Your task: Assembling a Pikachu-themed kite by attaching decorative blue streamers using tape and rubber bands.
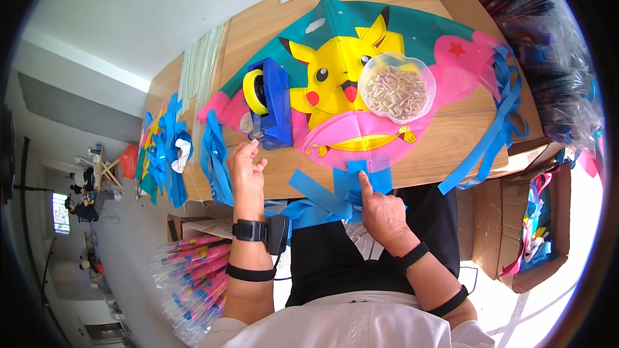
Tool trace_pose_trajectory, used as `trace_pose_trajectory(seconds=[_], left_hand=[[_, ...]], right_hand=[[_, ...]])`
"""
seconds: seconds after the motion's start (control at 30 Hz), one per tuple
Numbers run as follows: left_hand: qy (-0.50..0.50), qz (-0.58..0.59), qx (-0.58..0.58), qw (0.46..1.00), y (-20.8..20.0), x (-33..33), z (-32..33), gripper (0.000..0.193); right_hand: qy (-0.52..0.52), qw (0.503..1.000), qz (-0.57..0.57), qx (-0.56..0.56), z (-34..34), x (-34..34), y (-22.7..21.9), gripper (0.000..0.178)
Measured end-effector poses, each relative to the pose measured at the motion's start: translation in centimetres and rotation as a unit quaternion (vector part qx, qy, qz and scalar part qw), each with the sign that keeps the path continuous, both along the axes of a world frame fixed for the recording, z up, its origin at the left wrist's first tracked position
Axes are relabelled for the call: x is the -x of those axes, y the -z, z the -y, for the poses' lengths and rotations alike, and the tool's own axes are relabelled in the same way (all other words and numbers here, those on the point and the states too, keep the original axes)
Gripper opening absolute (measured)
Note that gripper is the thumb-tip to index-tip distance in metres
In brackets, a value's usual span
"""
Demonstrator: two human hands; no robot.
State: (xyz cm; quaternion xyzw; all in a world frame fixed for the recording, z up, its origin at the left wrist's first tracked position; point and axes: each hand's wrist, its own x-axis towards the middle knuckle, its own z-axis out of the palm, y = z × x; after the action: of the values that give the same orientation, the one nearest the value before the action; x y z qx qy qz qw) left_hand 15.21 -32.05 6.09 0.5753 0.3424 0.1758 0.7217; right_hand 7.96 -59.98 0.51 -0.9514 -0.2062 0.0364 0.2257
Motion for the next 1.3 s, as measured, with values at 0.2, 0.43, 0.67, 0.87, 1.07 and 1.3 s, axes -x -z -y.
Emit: trace_pose_trajectory(seconds=[0.2,0.43,0.67,0.87,1.07,1.3], left_hand=[[-0.011,-0.040,0.097,0.994,0.4,-0.4,-0.5,0.009],[0.085,-0.091,0.108,0.986,2.8,1.7,2.7,0.011],[0.321,-0.086,0.220,0.917,0.7,1.9,9.3,0.018],[0.327,-0.128,0.169,0.921,2.9,1.8,11.5,0.020],[0.300,-0.132,0.133,0.935,3.5,1.7,12.3,0.020],[0.287,-0.109,0.094,0.947,4.2,2.1,12.7,0.018]], right_hand=[[-0.003,1.000,0.004,-0.007,-0.1,0.0,-0.2,0.070],[0.004,1.000,-0.020,0.010,0.1,0.1,-0.2,0.072],[0.000,1.000,0.003,0.003,-0.1,0.0,0.0,0.071],[-0.011,1.000,-0.024,0.012,0.0,-0.1,-0.7,0.068],[-0.010,1.000,-0.022,0.002,0.1,-0.2,-0.6,0.066],[0.013,0.998,-0.034,-0.045,0.1,-0.7,-0.7,0.067]])
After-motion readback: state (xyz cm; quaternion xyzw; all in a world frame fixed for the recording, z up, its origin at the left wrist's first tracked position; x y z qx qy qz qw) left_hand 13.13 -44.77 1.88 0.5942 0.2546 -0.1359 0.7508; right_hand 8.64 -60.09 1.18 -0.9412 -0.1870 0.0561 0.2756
